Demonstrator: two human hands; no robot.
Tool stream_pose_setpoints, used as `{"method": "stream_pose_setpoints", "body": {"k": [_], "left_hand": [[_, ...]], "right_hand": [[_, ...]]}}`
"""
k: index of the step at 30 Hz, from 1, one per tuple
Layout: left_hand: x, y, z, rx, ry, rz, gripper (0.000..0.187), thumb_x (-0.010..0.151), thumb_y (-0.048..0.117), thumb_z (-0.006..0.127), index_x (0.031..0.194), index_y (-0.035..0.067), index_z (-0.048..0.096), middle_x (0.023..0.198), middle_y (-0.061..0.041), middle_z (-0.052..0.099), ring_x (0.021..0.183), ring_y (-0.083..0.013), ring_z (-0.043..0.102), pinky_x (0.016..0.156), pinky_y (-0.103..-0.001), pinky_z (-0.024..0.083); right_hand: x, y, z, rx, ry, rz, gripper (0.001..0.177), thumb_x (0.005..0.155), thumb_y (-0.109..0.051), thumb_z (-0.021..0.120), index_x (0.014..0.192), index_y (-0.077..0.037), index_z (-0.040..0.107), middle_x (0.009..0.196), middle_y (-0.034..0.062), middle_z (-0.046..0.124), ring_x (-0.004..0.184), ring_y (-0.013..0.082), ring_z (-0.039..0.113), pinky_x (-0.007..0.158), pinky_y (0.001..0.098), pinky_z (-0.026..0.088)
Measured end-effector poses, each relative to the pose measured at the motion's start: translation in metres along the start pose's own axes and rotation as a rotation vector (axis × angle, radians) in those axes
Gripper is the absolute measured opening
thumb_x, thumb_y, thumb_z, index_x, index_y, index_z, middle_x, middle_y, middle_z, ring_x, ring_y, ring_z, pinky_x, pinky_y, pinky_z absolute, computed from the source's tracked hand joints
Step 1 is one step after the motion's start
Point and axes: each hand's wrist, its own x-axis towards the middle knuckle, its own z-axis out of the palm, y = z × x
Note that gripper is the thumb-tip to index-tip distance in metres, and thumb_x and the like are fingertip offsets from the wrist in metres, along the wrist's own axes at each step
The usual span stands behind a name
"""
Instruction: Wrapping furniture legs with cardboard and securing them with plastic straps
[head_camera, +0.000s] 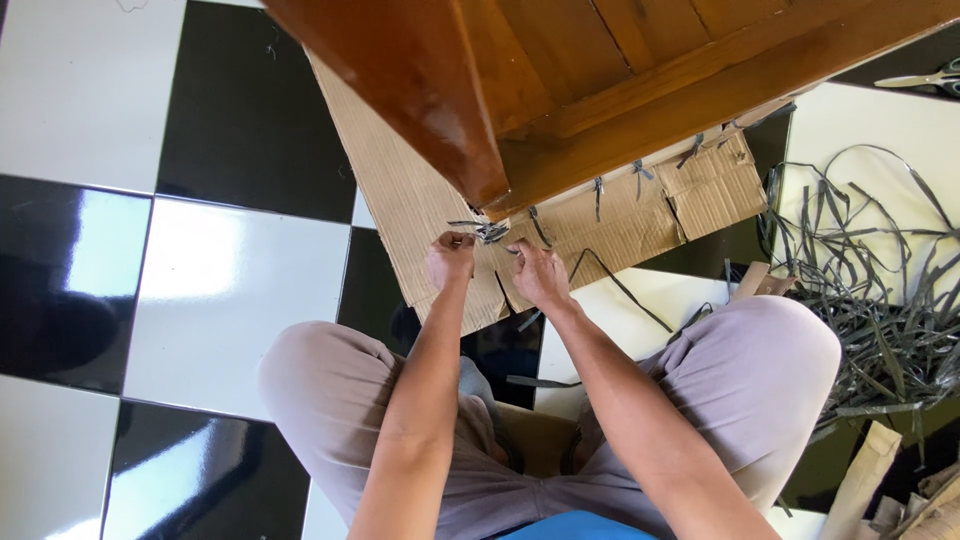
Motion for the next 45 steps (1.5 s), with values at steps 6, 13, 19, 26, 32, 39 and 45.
{"method": "stream_pose_setpoints", "body": {"k": [6, 13, 19, 26, 32, 39, 45], "left_hand": [[-0.015, 0.027, -0.016, -0.019, 0.005, -0.029, 0.013, 0.080, 0.037, 0.073, 0.084, 0.026, 0.077, 0.066, 0.004, 0.073, 0.073, -0.0256, 0.074, 0.072, -0.037, 0.054], [-0.005, 0.018, -0.002, -0.059, 0.032, -0.130, 0.010, 0.076, 0.039, 0.073, 0.079, 0.029, 0.077, 0.066, 0.005, 0.071, 0.079, -0.0243, 0.073, 0.073, -0.036, 0.055], [-0.026, 0.006, 0.009, -0.526, -0.052, -0.312, 0.009, 0.077, 0.020, 0.072, 0.075, 0.021, 0.063, 0.063, 0.000, 0.063, 0.063, -0.0150, 0.062, 0.056, -0.026, 0.045], [-0.070, 0.024, -0.013, -0.816, -0.321, -0.377, 0.013, 0.079, 0.023, 0.081, 0.083, 0.022, 0.068, 0.084, 0.003, 0.074, 0.081, -0.0122, 0.070, 0.077, -0.032, 0.046], [-0.063, 0.009, 0.003, -0.701, -0.270, -0.299, 0.019, 0.077, 0.024, 0.088, 0.089, 0.014, 0.077, 0.078, -0.002, 0.070, 0.068, -0.0115, 0.060, 0.061, -0.020, 0.046], [-0.065, 0.003, 0.008, -0.598, -0.171, -0.148, 0.018, 0.074, 0.030, 0.090, 0.087, 0.020, 0.083, 0.077, -0.006, 0.076, 0.072, -0.0121, 0.066, 0.067, -0.025, 0.049], [-0.066, -0.005, 0.007, -0.556, -0.149, -0.082, 0.017, 0.079, 0.026, 0.088, 0.093, 0.017, 0.083, 0.076, -0.006, 0.077, 0.076, -0.0092, 0.068, 0.074, -0.026, 0.054]], "right_hand": [[-0.001, 0.010, 0.005, -0.033, -0.012, -0.060, 0.029, 0.090, -0.016, 0.053, 0.112, -0.033, 0.062, 0.096, 0.0011, 0.078, 0.100, 0.0275, 0.075, 0.092, 0.0470, 0.057], [-0.016, -0.008, -0.015, 0.043, -0.036, -0.063, 0.027, 0.093, -0.014, 0.051, 0.112, -0.027, 0.065, 0.098, 0.0073, 0.079, 0.102, 0.0332, 0.074, 0.094, 0.0504, 0.056], [-0.025, -0.008, -0.010, 0.137, -0.069, -0.018, 0.031, 0.093, -0.013, 0.049, 0.118, -0.023, 0.065, 0.106, 0.0094, 0.078, 0.107, 0.0375, 0.072, 0.097, 0.0535, 0.053], [-0.023, 0.002, 0.017, 0.306, -0.159, 0.095, 0.023, 0.098, -0.025, 0.057, 0.114, -0.030, 0.072, 0.072, -0.0061, 0.076, 0.083, 0.0237, 0.076, 0.086, 0.0416, 0.057], [-0.039, -0.033, -0.010, 0.407, -0.158, 0.163, 0.027, 0.097, -0.021, 0.057, 0.115, -0.018, 0.077, 0.077, 0.0130, 0.077, 0.080, 0.0322, 0.075, 0.084, 0.0470, 0.055], [-0.019, -0.023, 0.010, 0.269, 0.029, 0.189, 0.023, 0.096, -0.035, 0.063, 0.090, -0.014, 0.071, 0.088, 0.0168, 0.073, 0.094, 0.0433, 0.072, 0.085, 0.0551, 0.055], [-0.010, -0.039, 0.008, 0.420, 0.103, 0.135, 0.019, 0.089, -0.040, 0.076, 0.101, -0.025, 0.080, 0.093, 0.0081, 0.076, 0.097, 0.0318, 0.074, 0.088, 0.0438, 0.060]]}}
